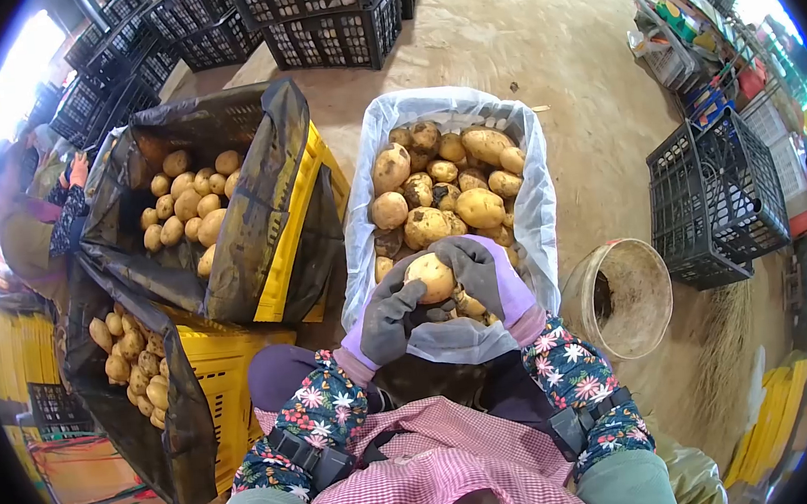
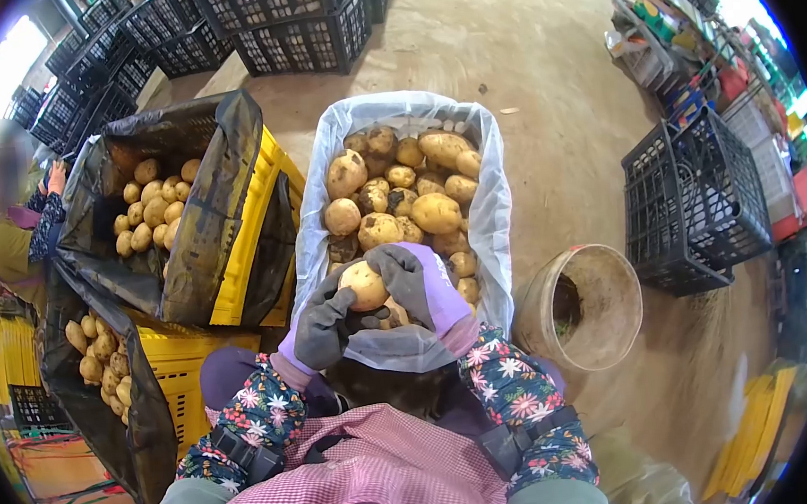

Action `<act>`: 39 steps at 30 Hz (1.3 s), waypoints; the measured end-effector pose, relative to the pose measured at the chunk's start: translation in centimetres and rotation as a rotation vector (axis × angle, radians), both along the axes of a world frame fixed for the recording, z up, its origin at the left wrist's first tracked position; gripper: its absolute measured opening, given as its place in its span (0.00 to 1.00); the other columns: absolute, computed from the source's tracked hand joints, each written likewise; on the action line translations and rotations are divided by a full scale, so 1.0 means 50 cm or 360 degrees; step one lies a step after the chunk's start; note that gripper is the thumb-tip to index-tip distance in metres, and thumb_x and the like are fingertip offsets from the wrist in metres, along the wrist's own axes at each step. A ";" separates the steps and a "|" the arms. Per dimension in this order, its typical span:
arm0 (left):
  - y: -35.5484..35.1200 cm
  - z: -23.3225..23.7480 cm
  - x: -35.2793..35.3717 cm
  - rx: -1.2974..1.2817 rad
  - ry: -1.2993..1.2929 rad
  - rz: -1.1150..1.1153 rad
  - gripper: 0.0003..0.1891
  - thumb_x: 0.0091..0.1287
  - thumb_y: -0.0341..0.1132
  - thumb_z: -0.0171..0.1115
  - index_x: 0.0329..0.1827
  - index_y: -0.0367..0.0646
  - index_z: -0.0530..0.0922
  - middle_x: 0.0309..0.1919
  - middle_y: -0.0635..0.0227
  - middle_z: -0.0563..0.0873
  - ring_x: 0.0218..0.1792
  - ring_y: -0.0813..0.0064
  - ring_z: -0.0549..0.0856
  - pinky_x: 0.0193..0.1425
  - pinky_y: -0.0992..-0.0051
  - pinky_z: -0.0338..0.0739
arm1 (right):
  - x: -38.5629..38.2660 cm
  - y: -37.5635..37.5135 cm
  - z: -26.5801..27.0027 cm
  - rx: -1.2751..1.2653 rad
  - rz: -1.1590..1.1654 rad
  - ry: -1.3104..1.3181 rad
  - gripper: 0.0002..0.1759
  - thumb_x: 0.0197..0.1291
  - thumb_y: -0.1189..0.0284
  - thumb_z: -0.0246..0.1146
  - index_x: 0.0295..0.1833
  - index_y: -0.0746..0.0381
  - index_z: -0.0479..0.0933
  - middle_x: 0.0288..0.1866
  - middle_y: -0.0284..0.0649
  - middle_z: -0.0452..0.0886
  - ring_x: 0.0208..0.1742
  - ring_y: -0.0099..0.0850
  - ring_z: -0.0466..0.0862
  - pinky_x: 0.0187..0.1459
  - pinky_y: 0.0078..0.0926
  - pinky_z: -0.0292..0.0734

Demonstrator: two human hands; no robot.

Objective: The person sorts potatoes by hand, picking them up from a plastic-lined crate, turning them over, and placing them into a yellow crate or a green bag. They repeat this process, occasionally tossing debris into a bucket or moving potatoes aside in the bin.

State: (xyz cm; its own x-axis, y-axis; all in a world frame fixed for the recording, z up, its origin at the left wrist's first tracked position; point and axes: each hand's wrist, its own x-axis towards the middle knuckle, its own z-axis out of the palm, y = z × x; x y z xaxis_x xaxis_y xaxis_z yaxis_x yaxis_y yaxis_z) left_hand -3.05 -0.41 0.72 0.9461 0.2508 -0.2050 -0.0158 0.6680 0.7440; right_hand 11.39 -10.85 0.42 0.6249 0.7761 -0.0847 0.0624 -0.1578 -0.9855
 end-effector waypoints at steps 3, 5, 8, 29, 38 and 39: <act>0.005 -0.001 -0.002 -0.0041 0.0036 0.0044 0.28 0.71 0.39 0.58 0.70 0.40 0.62 0.59 0.60 0.76 0.52 0.67 0.82 0.54 0.69 0.81 | 0.006 -0.008 -0.003 0.0075 0.0023 0.0342 0.14 0.68 0.70 0.58 0.53 0.69 0.77 0.44 0.35 0.83 0.43 0.21 0.79 0.47 0.20 0.76; 0.007 0.003 0.004 0.0385 0.0183 0.0159 0.31 0.64 0.35 0.67 0.69 0.38 0.64 0.58 0.62 0.76 0.55 0.73 0.79 0.58 0.73 0.76 | 0.014 -0.008 0.002 0.0175 0.0027 0.0674 0.18 0.71 0.70 0.54 0.60 0.69 0.73 0.49 0.36 0.82 0.47 0.25 0.81 0.52 0.20 0.76; 0.015 0.012 0.007 0.1381 0.0400 0.0227 0.34 0.57 0.30 0.73 0.66 0.37 0.66 0.57 0.62 0.76 0.55 0.72 0.78 0.59 0.74 0.75 | -0.002 -0.001 0.056 -0.0016 -0.0074 -0.0047 0.17 0.70 0.73 0.54 0.61 0.68 0.73 0.49 0.38 0.82 0.50 0.27 0.81 0.55 0.21 0.74; 0.010 -0.008 0.018 0.2144 0.0455 0.0362 0.32 0.45 0.31 0.76 0.56 0.41 0.75 0.53 0.56 0.76 0.57 0.54 0.76 0.62 0.64 0.71 | -0.030 0.002 0.022 -0.0002 0.0381 0.0105 0.29 0.64 0.64 0.63 0.66 0.69 0.68 0.57 0.41 0.78 0.54 0.24 0.77 0.55 0.22 0.74; 0.022 0.005 0.021 0.2052 0.0203 0.0275 0.33 0.46 0.26 0.75 0.58 0.39 0.72 0.54 0.58 0.74 0.57 0.60 0.75 0.63 0.67 0.70 | -0.028 -0.004 0.069 0.0241 0.0339 0.0202 0.16 0.70 0.71 0.56 0.56 0.70 0.77 0.49 0.36 0.82 0.47 0.21 0.78 0.52 0.19 0.74; 0.018 0.004 0.021 0.1950 0.0262 0.0290 0.32 0.47 0.25 0.74 0.58 0.40 0.73 0.53 0.59 0.75 0.58 0.60 0.75 0.64 0.67 0.69 | -0.023 0.001 0.041 0.0207 0.0302 0.0100 0.14 0.68 0.72 0.58 0.53 0.70 0.78 0.46 0.36 0.83 0.45 0.20 0.77 0.48 0.19 0.75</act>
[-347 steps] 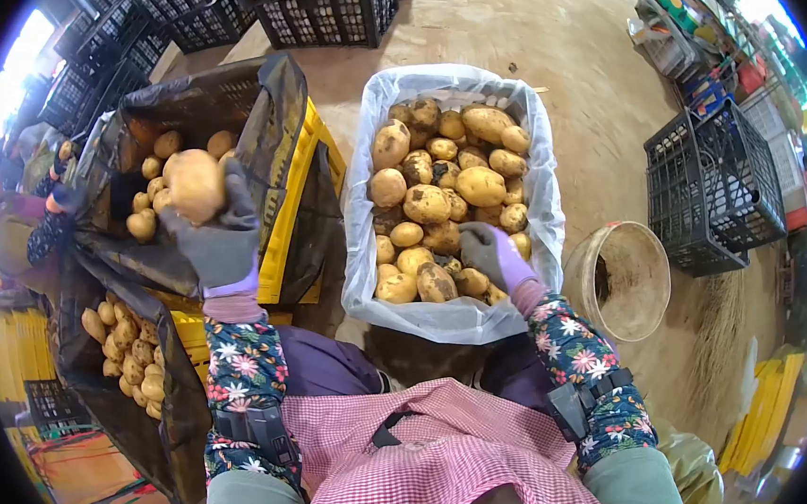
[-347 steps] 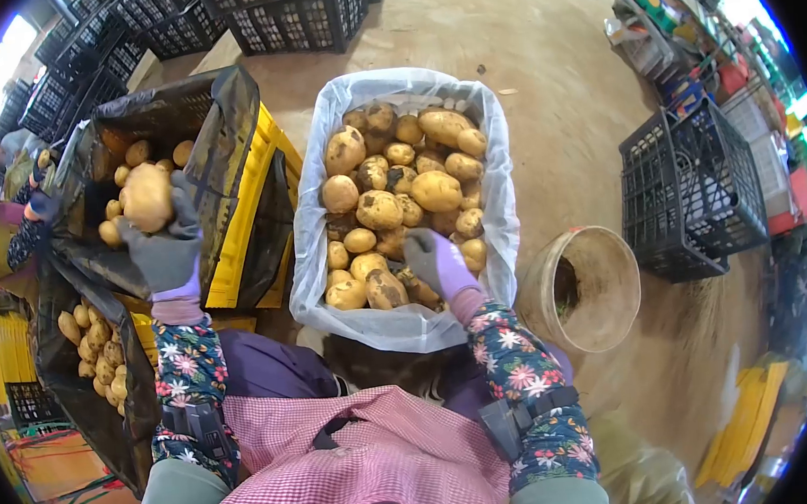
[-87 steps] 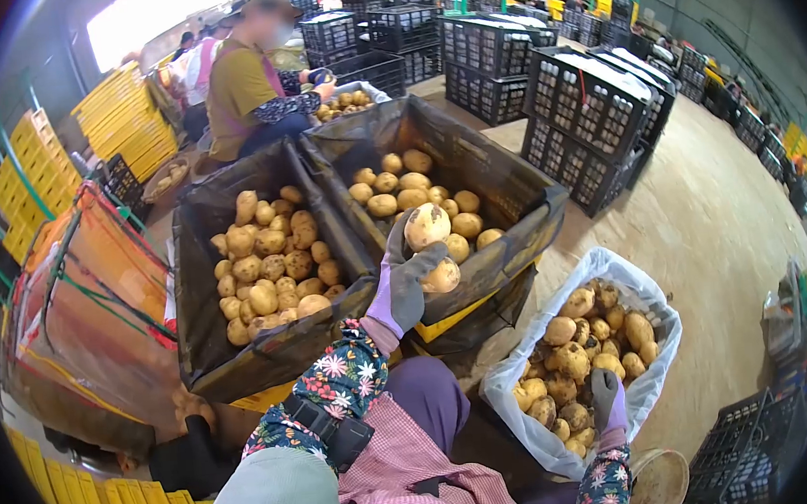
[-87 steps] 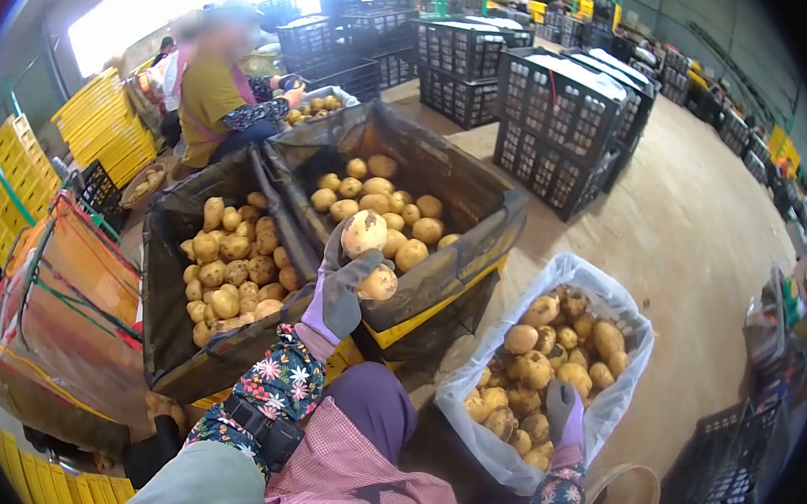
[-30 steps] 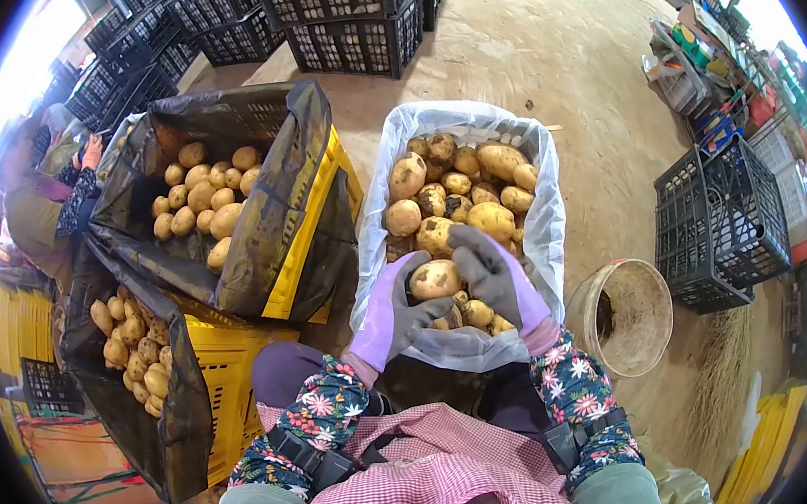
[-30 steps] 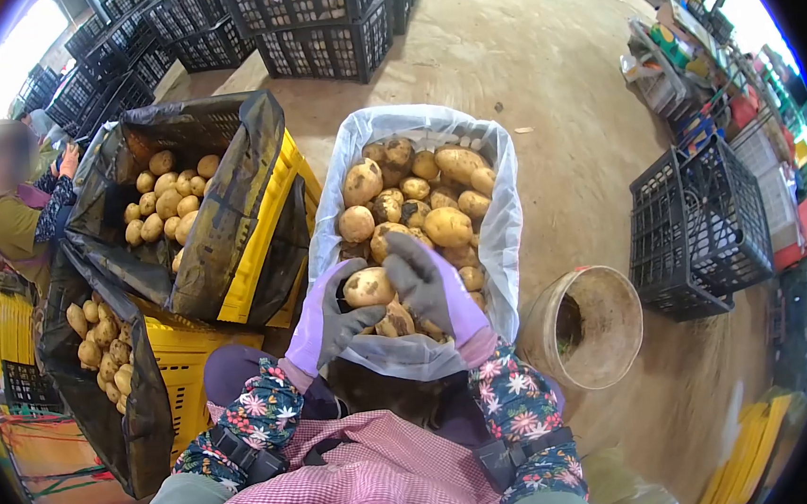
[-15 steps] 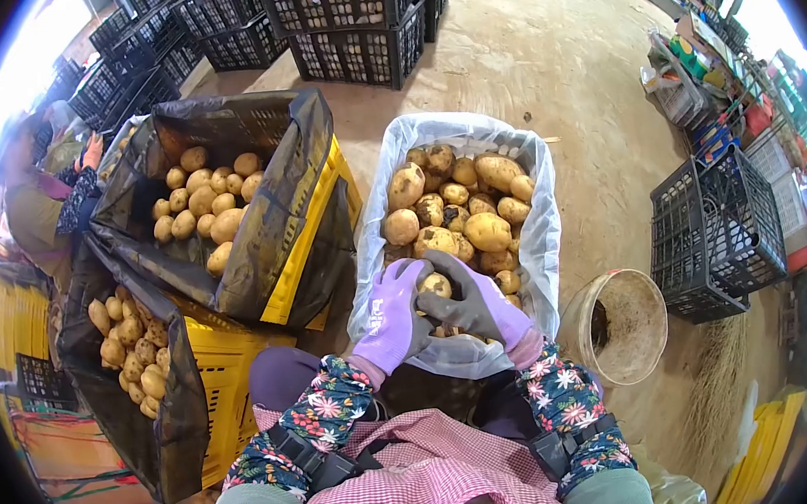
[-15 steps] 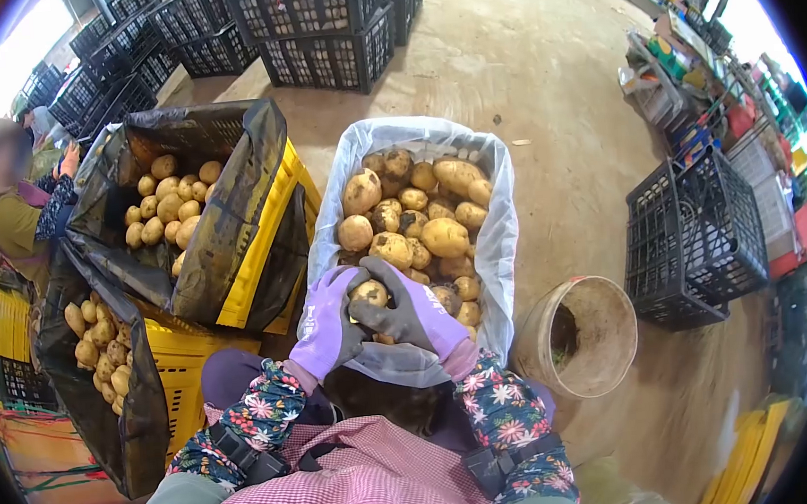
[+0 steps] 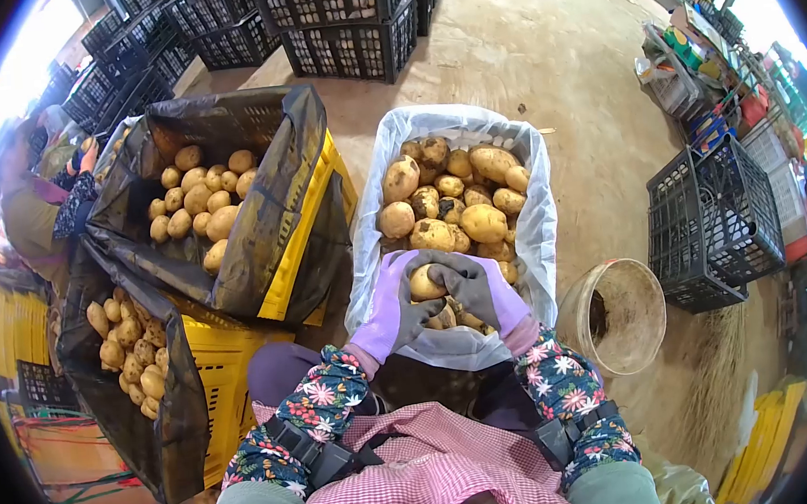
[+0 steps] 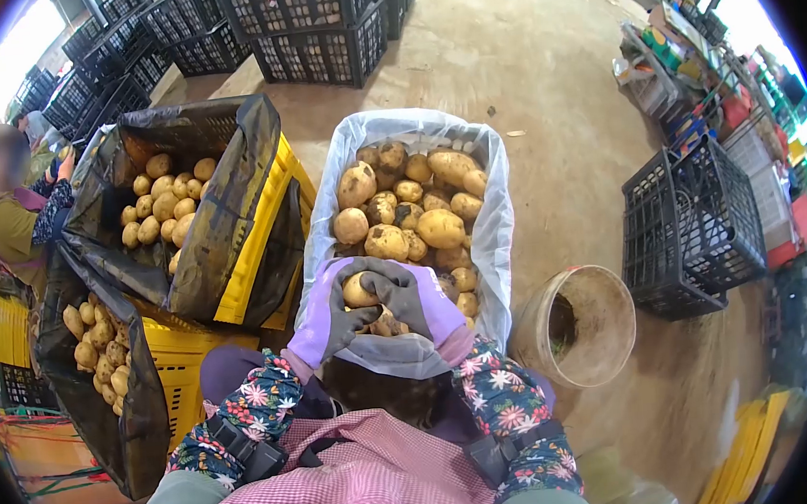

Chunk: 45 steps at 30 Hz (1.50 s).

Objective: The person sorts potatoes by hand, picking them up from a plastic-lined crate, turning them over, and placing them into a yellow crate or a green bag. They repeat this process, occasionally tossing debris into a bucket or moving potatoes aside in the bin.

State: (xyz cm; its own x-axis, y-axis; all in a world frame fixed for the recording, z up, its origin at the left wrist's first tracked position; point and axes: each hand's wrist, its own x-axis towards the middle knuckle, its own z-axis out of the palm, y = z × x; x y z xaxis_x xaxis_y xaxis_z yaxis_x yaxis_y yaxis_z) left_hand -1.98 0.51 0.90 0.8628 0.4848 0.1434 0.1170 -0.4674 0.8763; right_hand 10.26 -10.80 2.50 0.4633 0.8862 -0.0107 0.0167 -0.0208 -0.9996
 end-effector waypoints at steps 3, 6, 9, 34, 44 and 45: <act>-0.008 -0.021 -0.002 0.0112 0.0014 0.0069 0.31 0.47 0.25 0.74 0.58 0.40 0.73 0.51 0.60 0.76 0.54 0.64 0.77 0.61 0.68 0.72 | 0.009 0.009 -0.022 -0.0399 -0.0099 -0.0086 0.13 0.68 0.71 0.59 0.49 0.70 0.79 0.42 0.35 0.84 0.42 0.18 0.77 0.46 0.20 0.75; 0.002 -0.023 -0.018 -0.0284 0.0214 0.0012 0.32 0.48 0.25 0.74 0.58 0.41 0.73 0.51 0.61 0.77 0.49 0.69 0.80 0.56 0.71 0.75 | -0.002 0.011 -0.070 -0.0385 -0.0117 -0.0306 0.14 0.68 0.68 0.59 0.46 0.70 0.80 0.38 0.34 0.84 0.39 0.17 0.77 0.42 0.20 0.76; 0.069 0.035 -0.097 -0.0482 -0.0134 0.0303 0.30 0.53 0.26 0.71 0.61 0.41 0.72 0.54 0.62 0.77 0.49 0.69 0.80 0.55 0.73 0.77 | 0.031 0.005 -0.066 -0.0537 0.0010 -0.0163 0.17 0.67 0.64 0.60 0.49 0.69 0.79 0.37 0.34 0.83 0.38 0.18 0.77 0.43 0.21 0.76; 0.445 0.116 -0.792 0.1177 0.0648 0.1781 0.28 0.72 0.37 0.57 0.70 0.33 0.63 0.68 0.47 0.68 0.66 0.62 0.71 0.69 0.69 0.65 | 0.207 -0.022 -0.126 -0.0224 -0.0552 0.0974 0.31 0.61 0.56 0.63 0.64 0.62 0.68 0.58 0.44 0.78 0.56 0.40 0.80 0.53 0.41 0.79; 0.024 0.115 -0.049 -0.1422 -0.0441 0.0195 0.20 0.70 0.39 0.58 0.61 0.37 0.72 0.50 0.64 0.79 0.49 0.77 0.79 0.55 0.82 0.73 | 0.032 -0.046 0.003 0.0575 -0.0166 0.1694 0.37 0.67 0.43 0.50 0.70 0.58 0.64 0.63 0.44 0.75 0.61 0.41 0.77 0.58 0.45 0.78; -0.023 0.085 -0.019 -0.0924 -0.0633 0.0040 0.22 0.71 0.40 0.59 0.63 0.36 0.71 0.53 0.61 0.80 0.54 0.72 0.80 0.59 0.80 0.72 | 0.033 -0.044 -0.005 0.0580 -0.0159 0.1710 0.37 0.67 0.43 0.50 0.70 0.58 0.64 0.63 0.44 0.75 0.61 0.41 0.77 0.58 0.45 0.78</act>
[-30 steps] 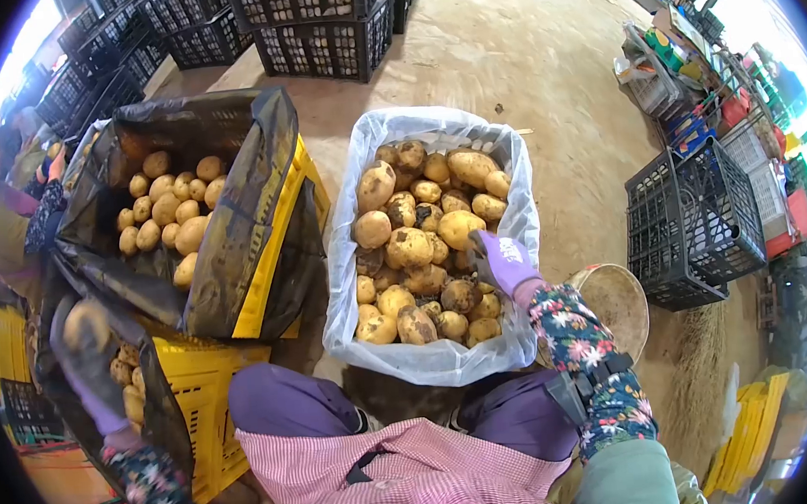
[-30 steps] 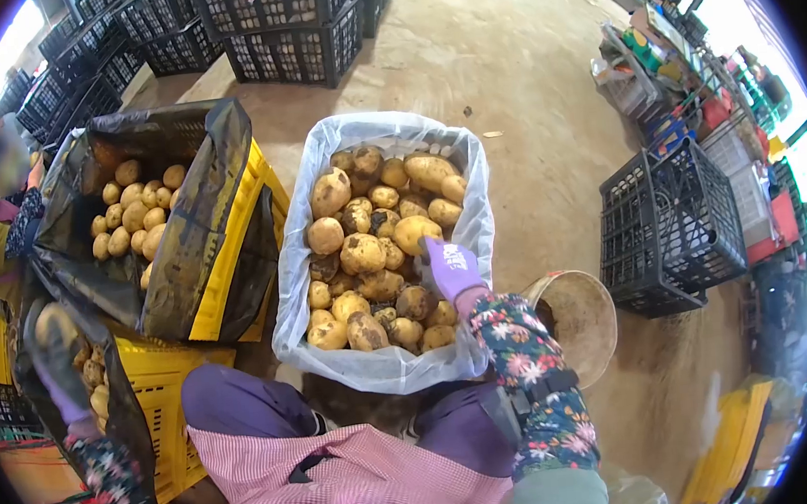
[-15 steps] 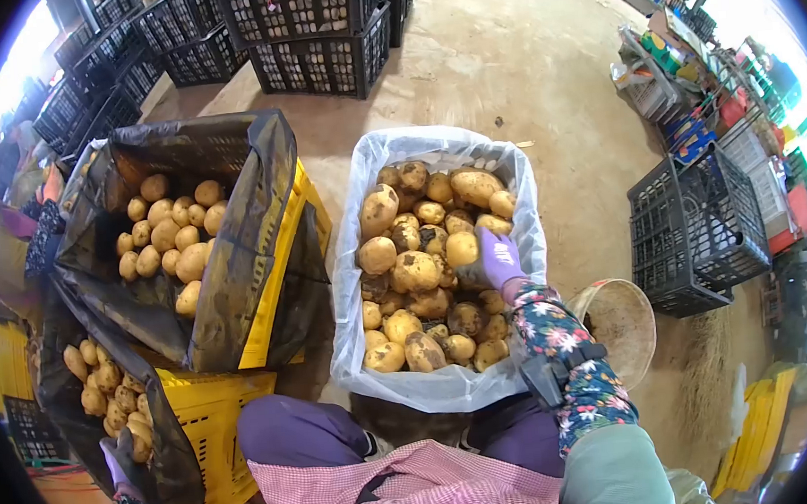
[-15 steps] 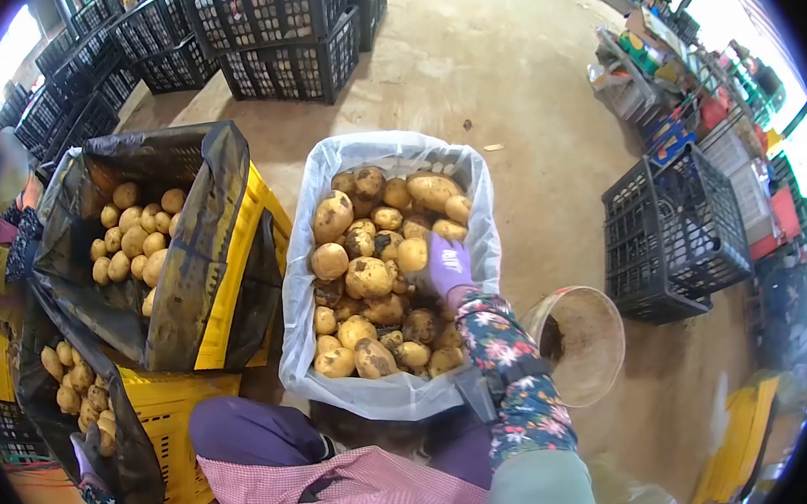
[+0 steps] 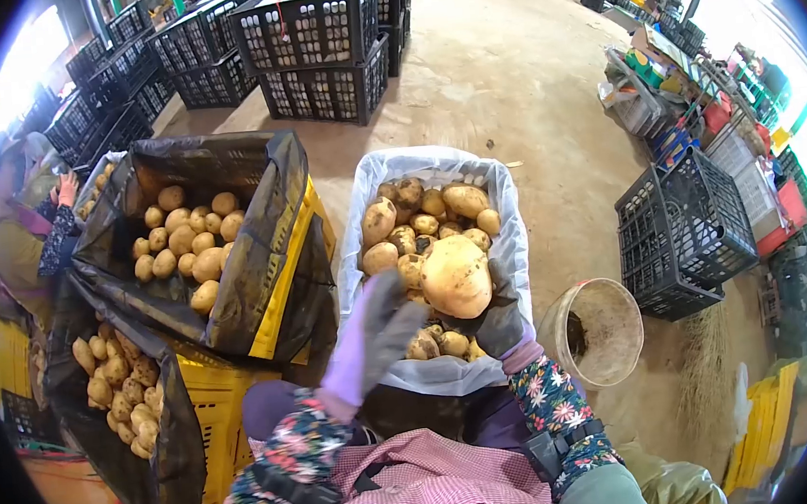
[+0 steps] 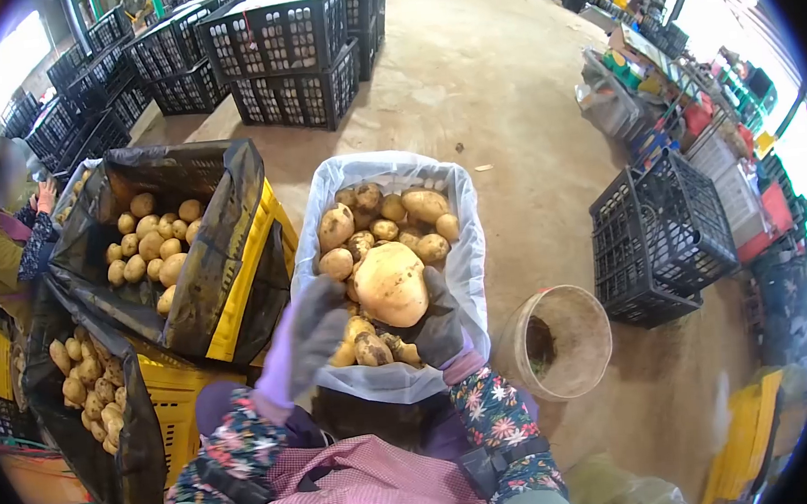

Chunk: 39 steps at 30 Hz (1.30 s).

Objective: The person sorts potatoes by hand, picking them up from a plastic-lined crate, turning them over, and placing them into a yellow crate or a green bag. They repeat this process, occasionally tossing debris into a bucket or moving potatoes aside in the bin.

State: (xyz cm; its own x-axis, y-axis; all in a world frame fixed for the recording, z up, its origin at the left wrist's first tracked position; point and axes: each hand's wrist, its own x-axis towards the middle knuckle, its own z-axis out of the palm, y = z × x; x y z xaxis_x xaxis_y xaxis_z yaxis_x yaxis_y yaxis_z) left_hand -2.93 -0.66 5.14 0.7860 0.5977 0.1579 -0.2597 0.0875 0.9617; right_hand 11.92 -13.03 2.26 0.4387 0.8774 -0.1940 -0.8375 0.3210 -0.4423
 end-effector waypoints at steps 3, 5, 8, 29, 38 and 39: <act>-0.030 0.010 0.059 0.0963 0.0282 0.0317 0.23 0.70 0.39 0.61 0.64 0.36 0.70 0.52 0.65 0.79 0.49 0.77 0.79 0.53 0.82 0.74 | 0.021 -0.004 -0.012 -0.0127 0.0018 -0.0185 0.39 0.66 0.42 0.50 0.70 0.62 0.63 0.65 0.48 0.73 0.63 0.42 0.76 0.63 0.44 0.74; -0.013 0.029 0.076 0.0423 0.0375 0.0117 0.24 0.70 0.40 0.61 0.63 0.36 0.70 0.49 0.66 0.79 0.47 0.78 0.78 0.50 0.82 0.74 | 0.032 -0.015 -0.005 -0.0111 0.0051 -0.0185 0.39 0.66 0.42 0.50 0.70 0.62 0.64 0.65 0.48 0.73 0.64 0.42 0.76 0.63 0.44 0.74; 0.004 0.026 0.104 -0.0081 0.0425 -0.0136 0.29 0.66 0.48 0.65 0.60 0.34 0.70 0.37 0.70 0.78 0.35 0.82 0.76 0.40 0.80 0.75 | 0.052 -0.015 -0.024 -0.0142 0.0023 -0.0173 0.40 0.64 0.41 0.51 0.70 0.61 0.64 0.66 0.47 0.72 0.63 0.44 0.76 0.62 0.47 0.74; -0.040 -0.038 0.084 0.0504 -0.0033 0.0131 0.32 0.74 0.54 0.49 0.70 0.37 0.61 0.60 0.58 0.75 0.63 0.67 0.74 0.69 0.69 0.68 | 0.008 0.000 0.076 -0.0690 -0.0384 -0.1770 0.27 0.73 0.58 0.49 0.65 0.69 0.68 0.61 0.45 0.75 0.62 0.35 0.75 0.65 0.29 0.68; 0.056 -0.165 0.111 -0.1643 -0.0453 -0.0324 0.34 0.64 0.65 0.52 0.66 0.53 0.69 0.62 0.61 0.75 0.62 0.54 0.75 0.64 0.42 0.71 | 0.032 0.008 0.049 -0.0807 -0.0491 -0.1052 0.25 0.72 0.57 0.53 0.60 0.67 0.73 0.48 0.44 0.83 0.43 0.26 0.82 0.45 0.22 0.76; 0.060 -0.169 0.105 -0.1654 -0.0464 -0.0422 0.33 0.64 0.64 0.53 0.66 0.53 0.69 0.61 0.60 0.76 0.61 0.54 0.76 0.63 0.43 0.72 | 0.033 0.007 0.045 -0.0795 -0.0468 -0.1064 0.25 0.72 0.57 0.53 0.60 0.67 0.73 0.48 0.44 0.83 0.43 0.26 0.82 0.45 0.22 0.76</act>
